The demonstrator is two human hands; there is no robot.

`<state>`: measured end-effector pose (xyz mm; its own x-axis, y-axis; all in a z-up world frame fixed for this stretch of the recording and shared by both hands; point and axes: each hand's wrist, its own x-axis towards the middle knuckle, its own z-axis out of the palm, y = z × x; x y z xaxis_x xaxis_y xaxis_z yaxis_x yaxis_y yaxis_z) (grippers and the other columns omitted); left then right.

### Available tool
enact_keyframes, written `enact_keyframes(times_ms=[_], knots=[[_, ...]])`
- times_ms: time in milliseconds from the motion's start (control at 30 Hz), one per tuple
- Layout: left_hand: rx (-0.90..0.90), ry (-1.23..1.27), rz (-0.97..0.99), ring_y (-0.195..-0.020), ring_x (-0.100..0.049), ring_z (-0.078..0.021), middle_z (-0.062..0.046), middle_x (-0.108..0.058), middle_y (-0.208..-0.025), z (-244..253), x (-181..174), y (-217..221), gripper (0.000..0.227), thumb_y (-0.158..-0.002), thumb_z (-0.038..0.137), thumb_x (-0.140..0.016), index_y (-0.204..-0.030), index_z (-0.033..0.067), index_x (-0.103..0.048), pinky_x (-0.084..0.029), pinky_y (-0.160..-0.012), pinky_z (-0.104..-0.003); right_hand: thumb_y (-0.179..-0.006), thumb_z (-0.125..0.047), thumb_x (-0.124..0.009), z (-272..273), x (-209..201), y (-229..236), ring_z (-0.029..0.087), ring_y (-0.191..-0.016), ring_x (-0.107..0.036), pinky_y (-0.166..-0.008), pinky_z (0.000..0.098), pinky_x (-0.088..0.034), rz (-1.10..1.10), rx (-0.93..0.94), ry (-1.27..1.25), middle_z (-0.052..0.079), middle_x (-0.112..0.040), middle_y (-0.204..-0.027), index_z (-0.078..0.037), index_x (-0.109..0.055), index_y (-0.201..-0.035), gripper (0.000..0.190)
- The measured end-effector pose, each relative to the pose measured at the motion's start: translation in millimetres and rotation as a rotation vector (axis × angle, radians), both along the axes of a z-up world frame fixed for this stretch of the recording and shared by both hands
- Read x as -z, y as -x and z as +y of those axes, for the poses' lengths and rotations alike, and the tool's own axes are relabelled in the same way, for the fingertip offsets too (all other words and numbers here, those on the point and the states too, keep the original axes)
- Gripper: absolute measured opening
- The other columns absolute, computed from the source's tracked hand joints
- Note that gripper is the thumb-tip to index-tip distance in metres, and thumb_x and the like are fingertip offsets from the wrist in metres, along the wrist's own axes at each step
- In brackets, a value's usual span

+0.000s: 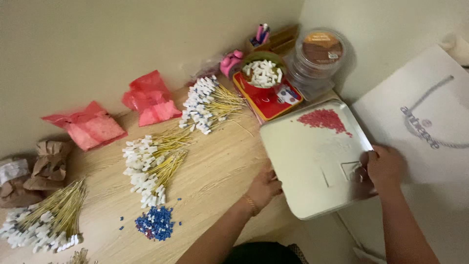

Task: Assemble small wire components by manually attaching blue plastic pieces to the stems.

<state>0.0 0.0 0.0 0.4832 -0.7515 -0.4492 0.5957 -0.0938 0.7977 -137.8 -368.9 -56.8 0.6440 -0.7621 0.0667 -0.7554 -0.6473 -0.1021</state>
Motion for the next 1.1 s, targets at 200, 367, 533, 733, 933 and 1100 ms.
enact_keyframes(times_ms=[200,367,533,733,933,1100], knots=[[0.047,0.037,-0.043,-0.138,-0.049,-0.0329,-0.016,-0.04,-0.161,-18,8,-11,0.092,-0.084,-0.009,-0.047,-0.164,0.0235,-0.015,-0.052,-0.098,-0.037,-0.1,-0.007,-0.059,10,3,-5,0.036,-0.097,-0.069,-0.086,0.0431,-0.054,-0.186,-0.162,0.087,0.02,-0.076,-0.112,0.002,-0.078,-0.119,0.028],[0.195,-0.089,-0.121,-0.14,-0.047,-0.0329,-0.019,-0.036,-0.163,-20,-9,-30,0.089,-0.087,0.0,-0.05,-0.163,0.0168,-0.008,-0.052,-0.1,-0.04,-0.1,-0.003,-0.061,-1,23,-17,0.037,-0.107,-0.064,-0.092,0.0465,-0.05,-0.157,-0.073,0.121,0.022,-0.072,-0.121,0.003,-0.075,-0.127,0.031],[0.174,-0.068,-0.072,-0.118,-0.056,-0.0244,-0.013,-0.054,-0.146,-13,-14,-30,0.072,-0.085,-0.002,-0.051,-0.154,0.0127,-0.035,-0.052,-0.088,-0.033,-0.098,-0.003,-0.063,18,13,-27,0.044,-0.124,-0.054,-0.097,0.0518,-0.047,-0.192,-0.109,0.146,0.028,-0.063,-0.137,0.003,-0.07,-0.135,0.039],[0.119,-0.053,-0.009,-0.139,-0.049,-0.0365,-0.025,-0.028,-0.164,17,7,-15,0.087,-0.088,0.009,-0.053,-0.164,0.016,-0.01,-0.052,-0.1,-0.041,-0.101,-0.011,-0.062,70,-35,-51,0.045,-0.114,-0.056,-0.085,0.0562,-0.051,-0.193,-0.135,0.027,0.031,-0.064,-0.13,0.005,-0.07,-0.137,0.04],[-0.142,-0.078,0.128,-0.128,-0.057,-0.0276,-0.022,-0.046,-0.155,96,52,28,0.081,-0.09,0.016,-0.06,-0.162,0.0083,-0.023,-0.053,-0.096,-0.032,-0.101,-0.007,-0.065,108,-45,-69,0.044,-0.118,-0.054,-0.091,0.0533,-0.049,-0.288,-0.337,-0.03,0.029,-0.059,-0.14,0.008,-0.069,-0.136,0.038],[-0.596,-0.071,0.409,-0.111,-0.069,-0.0297,-0.021,-0.066,-0.14,167,56,60,0.065,-0.089,0.004,-0.066,-0.152,0.0088,-0.05,-0.058,-0.092,-0.037,-0.102,-0.013,-0.066,128,-37,-88,0.042,-0.124,-0.052,-0.096,0.0531,-0.048,-0.299,-0.45,0.027,0.026,-0.061,-0.139,0.003,-0.07,-0.135,0.037]])
